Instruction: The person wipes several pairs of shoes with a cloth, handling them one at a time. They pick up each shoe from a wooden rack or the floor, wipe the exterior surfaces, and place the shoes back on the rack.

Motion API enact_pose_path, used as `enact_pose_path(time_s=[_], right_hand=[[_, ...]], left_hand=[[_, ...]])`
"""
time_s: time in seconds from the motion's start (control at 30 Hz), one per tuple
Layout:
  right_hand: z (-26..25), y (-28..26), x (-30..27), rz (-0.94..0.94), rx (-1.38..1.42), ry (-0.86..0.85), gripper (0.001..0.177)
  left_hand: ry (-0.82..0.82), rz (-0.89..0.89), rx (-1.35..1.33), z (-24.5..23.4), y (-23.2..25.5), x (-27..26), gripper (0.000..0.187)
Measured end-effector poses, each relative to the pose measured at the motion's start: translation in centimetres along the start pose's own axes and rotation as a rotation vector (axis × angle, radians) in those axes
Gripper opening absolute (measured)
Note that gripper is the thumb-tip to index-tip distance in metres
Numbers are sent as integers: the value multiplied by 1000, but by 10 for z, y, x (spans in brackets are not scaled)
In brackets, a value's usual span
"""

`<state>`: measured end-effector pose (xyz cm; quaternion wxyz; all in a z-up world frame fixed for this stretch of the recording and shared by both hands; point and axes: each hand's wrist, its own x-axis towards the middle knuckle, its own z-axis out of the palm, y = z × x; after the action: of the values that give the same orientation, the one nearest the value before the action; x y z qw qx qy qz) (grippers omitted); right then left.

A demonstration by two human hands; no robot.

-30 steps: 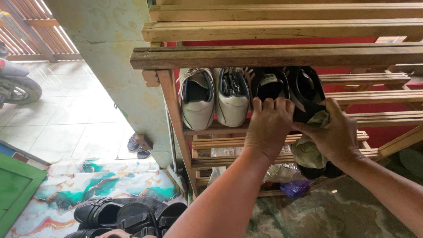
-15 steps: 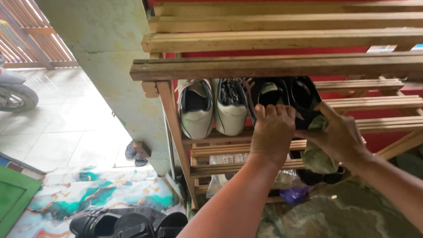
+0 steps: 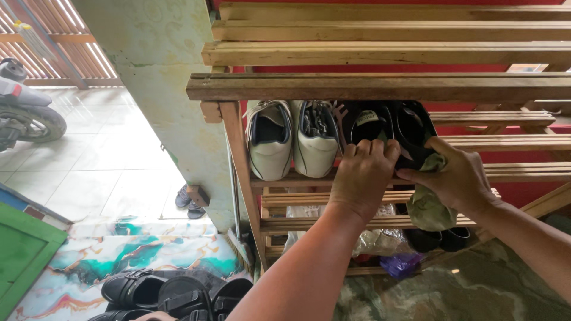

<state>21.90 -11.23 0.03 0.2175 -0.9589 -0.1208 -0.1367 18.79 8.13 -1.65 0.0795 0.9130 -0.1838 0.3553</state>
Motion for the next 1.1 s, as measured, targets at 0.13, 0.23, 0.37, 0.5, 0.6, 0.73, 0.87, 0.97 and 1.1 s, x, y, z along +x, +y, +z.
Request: enact_pose_path(time_s=[0.13, 0.23, 0.37, 0.5, 0.6, 0.73, 0.87, 0.97, 1.1], right_hand=[[-4, 2, 7, -81, 4, 1, 76], [-7, 2, 9, -59, -20, -41, 76], [-4, 0, 5, 78, -51, -124, 78], [1, 4, 2, -14, -74, -32, 87], [6, 13, -6, -93, -115, -1, 95], [3, 13, 7, -111, -132, -48, 95], [1, 11, 1, -63, -254, -146, 91], [-5, 5, 1, -117, -229, -122, 98], [-13, 2, -14, 15, -96, -203, 109]], left_hand=[[-20, -13, -11, 1, 3, 5, 43], [-75, -21, 8, 4, 7, 5, 50], [-120, -33, 72, 4, 11, 0, 61], [-16, -24, 199, 2, 10, -1, 83], [-73, 4, 259, 7, 8, -10, 73], [-94, 23, 344, 13, 4, 0, 66], [-173, -1, 363, 14, 12, -3, 65], [-136, -16, 299, 2, 15, 2, 75], [-136, -47, 364, -26, 33, -9, 105]])
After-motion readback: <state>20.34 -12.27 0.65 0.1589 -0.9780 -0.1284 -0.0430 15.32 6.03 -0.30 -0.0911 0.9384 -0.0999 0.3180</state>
